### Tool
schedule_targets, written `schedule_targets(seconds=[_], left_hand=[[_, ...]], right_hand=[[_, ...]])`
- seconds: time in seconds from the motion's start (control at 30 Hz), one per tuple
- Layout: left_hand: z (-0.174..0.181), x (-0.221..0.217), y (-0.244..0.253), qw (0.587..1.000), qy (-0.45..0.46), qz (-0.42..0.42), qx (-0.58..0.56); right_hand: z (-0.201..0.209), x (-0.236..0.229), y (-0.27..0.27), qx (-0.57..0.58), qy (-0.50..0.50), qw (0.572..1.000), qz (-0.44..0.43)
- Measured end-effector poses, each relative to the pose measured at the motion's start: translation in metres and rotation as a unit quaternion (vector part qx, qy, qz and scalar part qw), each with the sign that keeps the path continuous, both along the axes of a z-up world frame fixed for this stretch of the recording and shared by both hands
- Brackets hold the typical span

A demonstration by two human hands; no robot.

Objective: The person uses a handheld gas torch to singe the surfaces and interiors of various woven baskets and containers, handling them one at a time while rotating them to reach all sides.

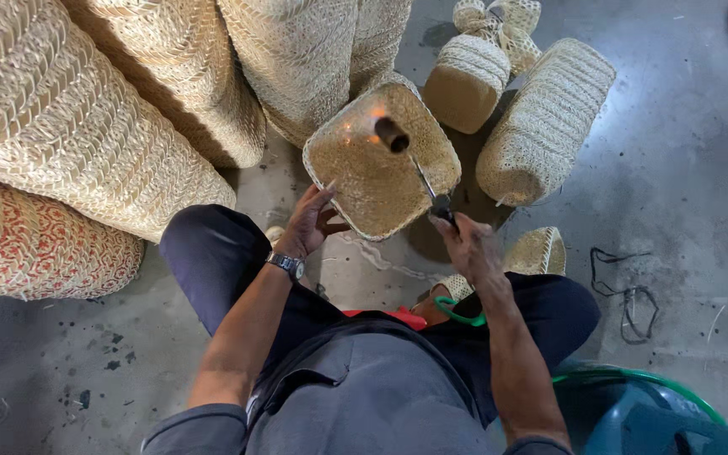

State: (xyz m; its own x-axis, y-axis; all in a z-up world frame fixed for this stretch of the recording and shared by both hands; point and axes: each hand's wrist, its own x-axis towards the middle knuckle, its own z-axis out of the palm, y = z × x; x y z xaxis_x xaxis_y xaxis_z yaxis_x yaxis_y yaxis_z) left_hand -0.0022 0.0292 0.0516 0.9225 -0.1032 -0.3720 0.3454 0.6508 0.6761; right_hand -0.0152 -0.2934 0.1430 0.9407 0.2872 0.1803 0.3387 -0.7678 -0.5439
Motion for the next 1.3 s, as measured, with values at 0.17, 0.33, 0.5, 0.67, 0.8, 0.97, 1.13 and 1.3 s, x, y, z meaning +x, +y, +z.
schedule_targets(seconds=[0.17,0.33,0.5,0.67,0.8,0.97,1.13,1.3], left_hand=[[0.011,-0.002,-0.005,0.999,-0.032,0.021,-0.005],[0.004,0.0,-0.001,0.999,-0.023,0.045,0.009],[-0.012,0.006,0.0,0.997,-0.045,0.055,0.023],[-0.025,0.007,0.0,0.995,-0.044,0.09,0.021],[-0.02,0.006,0.004,0.992,-0.035,0.121,0.025],[-0.015,0.008,0.002,0.986,-0.058,0.155,0.029],[-0.022,0.009,-0.01,0.984,-0.068,0.167,-0.002],[-0.018,0.007,-0.018,0.976,-0.079,0.202,-0.005]], right_hand=[[0.004,0.001,0.017,0.007,0.116,0.992,0.047],[0.017,-0.001,0.029,-0.04,0.134,0.989,-0.048],[0.042,-0.005,0.031,0.068,0.038,0.993,0.093],[0.052,0.009,0.025,0.016,0.135,0.989,-0.065],[0.041,0.002,-0.002,0.0,0.116,0.989,-0.088],[0.026,-0.01,-0.015,-0.005,0.06,0.996,-0.059],[0.029,0.005,0.009,0.048,0.08,0.994,-0.065],[0.001,0.022,0.027,-0.029,-0.025,0.999,-0.026]])
